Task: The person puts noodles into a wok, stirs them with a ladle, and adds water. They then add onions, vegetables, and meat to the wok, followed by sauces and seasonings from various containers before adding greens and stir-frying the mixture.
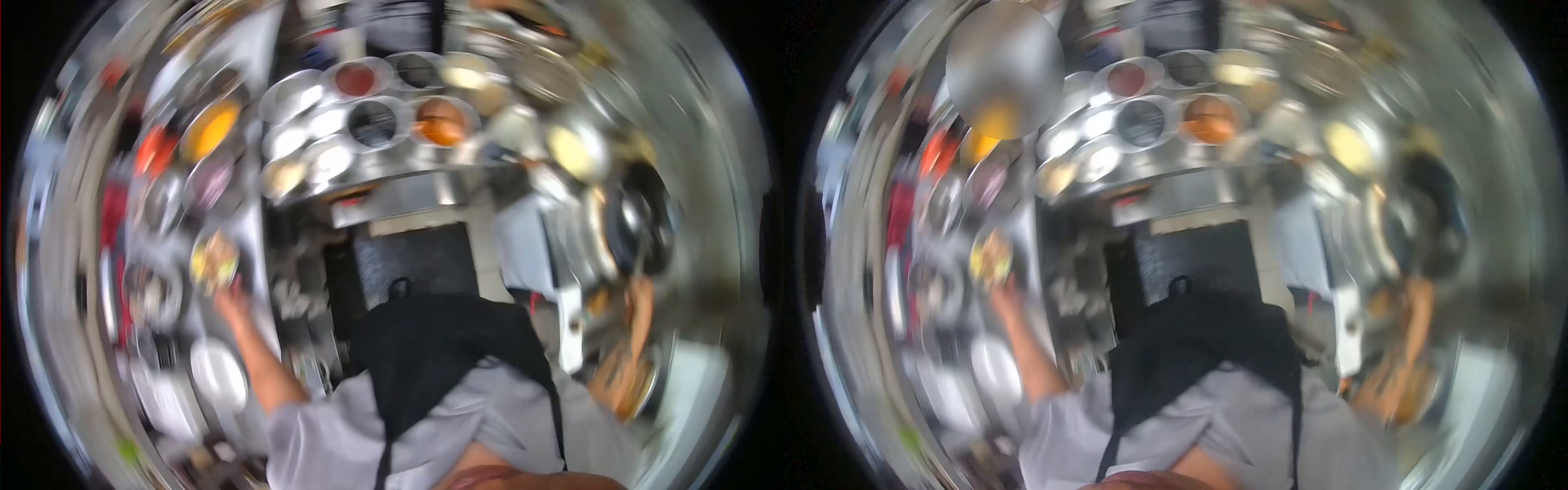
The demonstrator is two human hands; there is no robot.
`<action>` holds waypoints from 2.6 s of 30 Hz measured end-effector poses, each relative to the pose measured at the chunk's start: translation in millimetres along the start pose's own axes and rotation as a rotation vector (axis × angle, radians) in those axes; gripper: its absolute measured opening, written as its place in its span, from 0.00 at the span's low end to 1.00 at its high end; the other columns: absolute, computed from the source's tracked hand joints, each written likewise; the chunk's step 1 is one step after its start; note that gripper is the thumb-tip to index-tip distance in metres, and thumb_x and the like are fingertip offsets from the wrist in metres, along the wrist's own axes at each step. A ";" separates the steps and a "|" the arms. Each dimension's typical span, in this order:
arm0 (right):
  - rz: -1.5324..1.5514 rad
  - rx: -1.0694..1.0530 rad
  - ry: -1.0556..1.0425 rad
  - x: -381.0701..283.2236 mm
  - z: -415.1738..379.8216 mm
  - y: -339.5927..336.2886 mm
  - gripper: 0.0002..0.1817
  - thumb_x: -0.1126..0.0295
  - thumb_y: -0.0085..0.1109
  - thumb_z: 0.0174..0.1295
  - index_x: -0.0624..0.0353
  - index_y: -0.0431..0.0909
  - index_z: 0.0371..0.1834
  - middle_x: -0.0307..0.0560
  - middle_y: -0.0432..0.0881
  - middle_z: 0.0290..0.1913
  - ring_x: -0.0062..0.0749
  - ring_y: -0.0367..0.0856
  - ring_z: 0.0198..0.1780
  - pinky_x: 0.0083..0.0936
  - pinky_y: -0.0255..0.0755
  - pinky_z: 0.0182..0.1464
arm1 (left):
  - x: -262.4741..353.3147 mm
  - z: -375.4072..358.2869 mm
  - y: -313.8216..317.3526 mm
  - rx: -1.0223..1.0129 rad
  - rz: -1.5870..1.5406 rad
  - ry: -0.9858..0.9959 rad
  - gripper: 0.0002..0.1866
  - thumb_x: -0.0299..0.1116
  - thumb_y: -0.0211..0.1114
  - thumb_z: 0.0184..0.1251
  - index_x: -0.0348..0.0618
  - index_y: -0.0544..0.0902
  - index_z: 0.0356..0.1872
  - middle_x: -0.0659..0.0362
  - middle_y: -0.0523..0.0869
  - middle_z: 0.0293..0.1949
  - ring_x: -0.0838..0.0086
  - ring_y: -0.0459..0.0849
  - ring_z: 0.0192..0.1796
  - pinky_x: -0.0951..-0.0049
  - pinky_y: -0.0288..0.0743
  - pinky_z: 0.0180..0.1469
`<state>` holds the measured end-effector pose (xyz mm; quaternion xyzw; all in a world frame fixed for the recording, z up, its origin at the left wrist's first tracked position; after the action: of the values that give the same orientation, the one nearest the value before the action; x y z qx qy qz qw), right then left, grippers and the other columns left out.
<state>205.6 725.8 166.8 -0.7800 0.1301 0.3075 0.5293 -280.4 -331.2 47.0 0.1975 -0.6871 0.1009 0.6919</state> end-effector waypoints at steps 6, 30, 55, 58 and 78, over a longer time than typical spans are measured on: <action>-0.387 0.406 0.067 -19.5 -20.5 -57.1 0.15 0.66 0.58 0.54 0.72 0.80 0.32 0.61 0.84 0.28 0.52 0.85 0.30 0.41 0.77 0.34 | 71.1 -68.3 40.6 0.034 -0.105 -0.049 0.23 0.37 0.63 0.65 0.29 0.75 0.55 0.49 0.78 0.52 0.62 0.78 0.51 0.63 0.76 0.55; 0.101 0.108 0.062 -25.2 -61.2 -25.1 0.13 0.69 0.54 0.64 0.64 0.77 0.49 0.44 0.79 0.23 0.29 0.80 0.24 0.31 0.75 0.30 | 103.4 -354.0 686.2 -1.078 -0.099 -0.535 0.19 0.25 0.59 0.66 0.40 0.73 0.58 0.56 0.84 0.44 0.73 0.86 0.37 0.76 0.85 0.30; 0.830 0.446 0.277 -77.4 -66.6 -7.9 0.08 0.68 0.53 0.62 0.63 0.73 0.32 0.40 0.72 0.21 0.24 0.75 0.21 0.24 0.69 0.23 | 1.1 -691.8 1051.5 -1.849 -0.017 0.953 0.06 0.23 0.58 0.59 0.30 0.77 0.35 0.34 0.77 0.42 0.42 0.77 0.49 0.58 0.74 0.51; 0.961 0.435 0.292 -90.7 -55.1 -16.3 0.08 0.69 0.53 0.65 0.62 0.73 0.32 0.38 0.73 0.22 0.23 0.74 0.19 0.23 0.68 0.21 | -11.7 -720.8 1051.7 -1.778 -0.095 1.150 0.08 0.22 0.57 0.60 0.32 0.79 0.40 0.28 0.71 0.52 0.36 0.75 0.50 0.53 0.73 0.53; 1.414 0.226 0.041 -103.4 -123.0 -43.3 0.21 0.73 0.55 0.65 0.60 0.68 0.61 0.38 0.71 0.25 0.21 0.68 0.16 0.22 0.64 0.17 | 21.0 -672.2 1041.0 -1.790 -0.008 0.537 0.05 0.22 0.60 0.60 0.33 0.73 0.29 0.41 0.79 0.36 0.52 0.81 0.42 0.60 0.78 0.46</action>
<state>190.2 619.3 293.7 -0.4551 0.6455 0.5467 0.2781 -95.0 881.5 222.9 -0.4366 -0.3255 -0.4259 0.7225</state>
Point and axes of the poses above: each hand's wrist, its own z-axis towards the middle knuckle, its own y-axis out of the palm, x = y × z, the point moved 6 cm from there along z, towards the middle knuckle
